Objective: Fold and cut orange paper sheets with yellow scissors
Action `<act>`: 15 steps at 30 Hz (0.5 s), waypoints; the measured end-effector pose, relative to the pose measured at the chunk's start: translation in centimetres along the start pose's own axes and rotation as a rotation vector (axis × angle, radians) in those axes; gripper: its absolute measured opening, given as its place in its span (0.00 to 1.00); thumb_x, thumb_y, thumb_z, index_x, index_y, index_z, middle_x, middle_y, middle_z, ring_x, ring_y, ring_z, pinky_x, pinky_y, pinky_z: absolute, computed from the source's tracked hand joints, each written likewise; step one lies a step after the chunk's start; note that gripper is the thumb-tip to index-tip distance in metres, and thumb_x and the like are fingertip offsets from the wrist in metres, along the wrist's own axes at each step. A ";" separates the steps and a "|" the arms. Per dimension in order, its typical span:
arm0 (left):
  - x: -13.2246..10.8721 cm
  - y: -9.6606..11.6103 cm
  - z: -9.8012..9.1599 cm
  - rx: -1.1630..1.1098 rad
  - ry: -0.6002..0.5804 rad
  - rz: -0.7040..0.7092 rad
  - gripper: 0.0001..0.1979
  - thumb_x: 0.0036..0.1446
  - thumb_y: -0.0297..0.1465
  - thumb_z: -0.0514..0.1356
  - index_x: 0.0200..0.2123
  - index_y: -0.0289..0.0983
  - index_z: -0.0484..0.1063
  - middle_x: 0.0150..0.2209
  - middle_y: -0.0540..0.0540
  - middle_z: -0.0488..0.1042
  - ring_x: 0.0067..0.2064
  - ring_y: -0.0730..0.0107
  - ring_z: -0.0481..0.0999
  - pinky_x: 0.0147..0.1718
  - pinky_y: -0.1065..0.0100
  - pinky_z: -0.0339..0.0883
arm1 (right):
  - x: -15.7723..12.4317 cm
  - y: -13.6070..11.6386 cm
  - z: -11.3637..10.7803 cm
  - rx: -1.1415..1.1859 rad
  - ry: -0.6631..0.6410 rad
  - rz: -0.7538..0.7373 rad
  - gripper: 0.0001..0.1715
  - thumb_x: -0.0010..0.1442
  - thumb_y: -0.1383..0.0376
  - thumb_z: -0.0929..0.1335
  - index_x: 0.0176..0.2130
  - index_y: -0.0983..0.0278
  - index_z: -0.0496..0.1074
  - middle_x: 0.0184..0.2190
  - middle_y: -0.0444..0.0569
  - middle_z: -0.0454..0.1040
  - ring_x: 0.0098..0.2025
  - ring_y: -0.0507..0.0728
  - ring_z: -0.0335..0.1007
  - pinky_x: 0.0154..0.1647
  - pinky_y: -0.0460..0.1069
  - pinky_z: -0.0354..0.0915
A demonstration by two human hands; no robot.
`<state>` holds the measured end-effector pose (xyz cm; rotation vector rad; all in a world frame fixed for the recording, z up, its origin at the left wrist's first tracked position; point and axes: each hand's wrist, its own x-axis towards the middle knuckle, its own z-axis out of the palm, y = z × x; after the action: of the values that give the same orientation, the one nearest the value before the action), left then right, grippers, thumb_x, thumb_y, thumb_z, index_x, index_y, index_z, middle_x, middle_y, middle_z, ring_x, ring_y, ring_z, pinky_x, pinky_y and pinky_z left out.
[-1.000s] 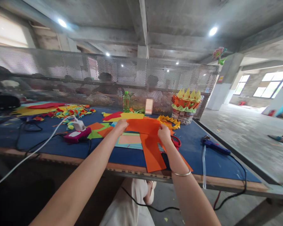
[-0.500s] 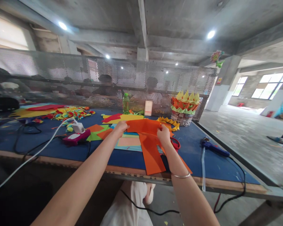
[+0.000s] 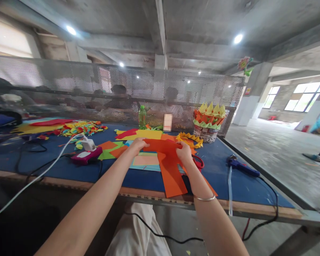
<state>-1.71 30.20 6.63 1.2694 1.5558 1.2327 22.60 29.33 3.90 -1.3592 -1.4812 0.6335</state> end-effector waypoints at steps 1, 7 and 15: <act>-0.1 0.0 0.0 0.008 0.009 -0.001 0.17 0.65 0.36 0.62 0.54 0.36 0.71 0.52 0.41 0.74 0.48 0.59 0.77 0.46 0.54 0.75 | 0.0 0.0 0.0 -0.005 -0.004 -0.004 0.14 0.66 0.60 0.70 0.47 0.66 0.73 0.40 0.47 0.77 0.34 0.52 0.74 0.33 0.49 0.73; -0.6 0.4 0.1 0.003 0.046 0.058 0.15 0.65 0.36 0.62 0.50 0.35 0.73 0.49 0.43 0.76 0.46 0.61 0.78 0.44 0.56 0.76 | 0.3 -0.2 -0.1 0.009 0.074 -0.074 0.13 0.65 0.60 0.71 0.45 0.66 0.74 0.43 0.48 0.77 0.41 0.55 0.76 0.42 0.54 0.74; -0.8 1.5 0.1 -0.047 0.067 0.193 0.15 0.67 0.40 0.60 0.49 0.34 0.73 0.44 0.44 0.77 0.40 0.65 0.79 0.39 0.60 0.76 | 0.9 -0.5 -0.7 0.225 0.268 -0.134 0.13 0.66 0.59 0.70 0.46 0.66 0.74 0.42 0.48 0.77 0.41 0.55 0.76 0.43 0.54 0.74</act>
<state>-1.11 29.51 8.01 1.3861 1.4688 1.4372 23.07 29.90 4.88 -1.1141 -1.2340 0.4946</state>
